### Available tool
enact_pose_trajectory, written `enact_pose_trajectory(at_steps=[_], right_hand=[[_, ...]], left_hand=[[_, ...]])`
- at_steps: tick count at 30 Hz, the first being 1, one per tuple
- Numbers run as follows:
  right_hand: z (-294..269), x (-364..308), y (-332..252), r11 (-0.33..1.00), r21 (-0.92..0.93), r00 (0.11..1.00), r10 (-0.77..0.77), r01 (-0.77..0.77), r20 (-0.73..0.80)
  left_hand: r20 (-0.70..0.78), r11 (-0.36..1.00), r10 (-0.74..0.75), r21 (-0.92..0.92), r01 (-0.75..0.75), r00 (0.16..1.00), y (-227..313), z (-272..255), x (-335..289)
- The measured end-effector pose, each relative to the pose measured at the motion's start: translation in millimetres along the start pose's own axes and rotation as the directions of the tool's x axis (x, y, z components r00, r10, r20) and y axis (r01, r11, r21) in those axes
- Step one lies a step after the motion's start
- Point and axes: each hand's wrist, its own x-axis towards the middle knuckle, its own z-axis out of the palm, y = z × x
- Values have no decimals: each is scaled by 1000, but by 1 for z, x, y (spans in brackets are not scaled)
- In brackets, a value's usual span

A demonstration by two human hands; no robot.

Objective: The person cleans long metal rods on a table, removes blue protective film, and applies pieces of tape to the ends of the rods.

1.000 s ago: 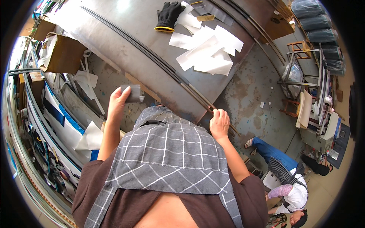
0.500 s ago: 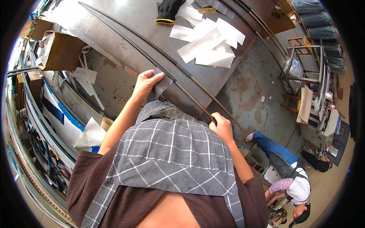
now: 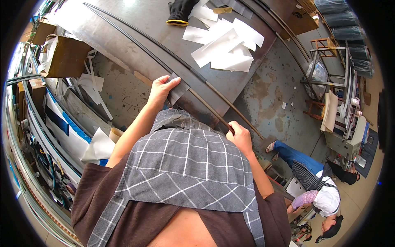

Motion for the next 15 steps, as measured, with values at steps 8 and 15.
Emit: enact_pose_trajectory(at_steps=[8,15], right_hand=[[1,-1,4,1000,1,1000,-9,9,14],[4,-1,5,1000,5,1000,-1,1,-3]], left_hand=[[-11,999,-18,-37,17,1000,-4,-2,3],[-3,999,-7,-31,7,1000,-4,-1,3]])
